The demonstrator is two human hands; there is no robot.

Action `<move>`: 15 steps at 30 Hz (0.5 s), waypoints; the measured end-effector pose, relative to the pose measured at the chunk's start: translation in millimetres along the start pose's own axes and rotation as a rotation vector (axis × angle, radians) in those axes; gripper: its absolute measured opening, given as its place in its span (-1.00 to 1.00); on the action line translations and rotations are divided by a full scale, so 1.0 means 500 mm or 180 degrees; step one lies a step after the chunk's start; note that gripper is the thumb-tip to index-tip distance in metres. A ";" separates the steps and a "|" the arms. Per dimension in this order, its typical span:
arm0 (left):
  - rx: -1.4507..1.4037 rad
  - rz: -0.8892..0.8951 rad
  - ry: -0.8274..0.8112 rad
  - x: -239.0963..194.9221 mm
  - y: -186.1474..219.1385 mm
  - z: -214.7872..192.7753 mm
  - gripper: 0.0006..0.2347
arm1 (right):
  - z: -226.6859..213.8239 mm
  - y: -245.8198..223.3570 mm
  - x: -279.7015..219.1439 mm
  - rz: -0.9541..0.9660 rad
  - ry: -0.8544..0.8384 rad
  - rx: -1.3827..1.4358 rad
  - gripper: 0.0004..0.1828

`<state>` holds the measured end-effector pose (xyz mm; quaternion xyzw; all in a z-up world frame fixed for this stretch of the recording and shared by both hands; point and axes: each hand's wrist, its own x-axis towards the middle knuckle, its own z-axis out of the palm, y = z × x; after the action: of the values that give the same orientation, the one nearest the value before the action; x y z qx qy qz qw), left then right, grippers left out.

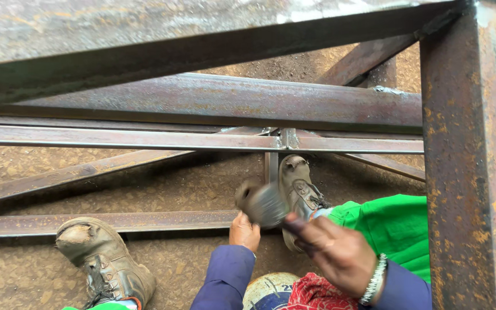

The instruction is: The person uses a hammer and a metal pin to knock sections of a metal frame into alignment on a fabrication floor.

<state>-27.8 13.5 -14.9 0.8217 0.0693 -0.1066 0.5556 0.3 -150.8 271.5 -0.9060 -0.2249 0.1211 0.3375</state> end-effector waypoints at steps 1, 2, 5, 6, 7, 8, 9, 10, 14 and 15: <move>-0.0120 -0.0160 0.0006 0.002 -0.014 0.007 -0.71 | 0.023 0.012 0.007 0.0390 -0.0436 -0.0263 -0.11; -0.0245 -0.0324 -0.0022 -0.005 -0.024 0.018 -0.73 | 0.049 0.020 0.009 0.0817 -0.0865 -0.0528 -0.09; -0.0050 -0.0059 0.0118 0.021 -0.032 0.058 -0.75 | 0.064 0.056 0.010 0.1477 -0.1273 -0.0857 -0.09; 0.0150 0.0082 0.0110 -0.003 -0.033 0.053 -0.75 | 0.073 0.052 -0.007 0.1669 -0.1313 -0.0800 -0.09; 0.0330 0.0225 -0.0079 -0.011 -0.032 0.036 -0.78 | 0.082 0.054 -0.015 0.1375 -0.0908 -0.0473 -0.11; 0.0475 0.0392 -0.0254 0.003 -0.024 0.022 -0.81 | 0.080 0.067 -0.015 0.1076 -0.0486 -0.0195 -0.12; 0.0619 0.0561 -0.0427 0.015 -0.009 0.008 -0.82 | 0.077 0.076 -0.014 0.0775 -0.0061 0.0074 -0.13; 0.0389 0.0307 -0.0263 0.018 0.013 -0.001 -0.84 | 0.070 0.083 -0.013 0.1149 -0.0121 0.0290 -0.13; -0.0491 -0.0604 0.0020 0.047 0.069 -0.037 -0.87 | 0.053 0.083 0.007 0.2766 -0.0255 0.1325 -0.12; -0.0718 -0.0812 0.0002 0.049 0.070 -0.038 -0.88 | 0.051 0.079 0.010 0.3208 -0.0272 0.1615 -0.11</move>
<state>5.7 17.9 17.2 0.7387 0.1847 -0.1676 0.6262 8.0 -160.7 226.0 -0.7862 0.2581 0.3541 0.4358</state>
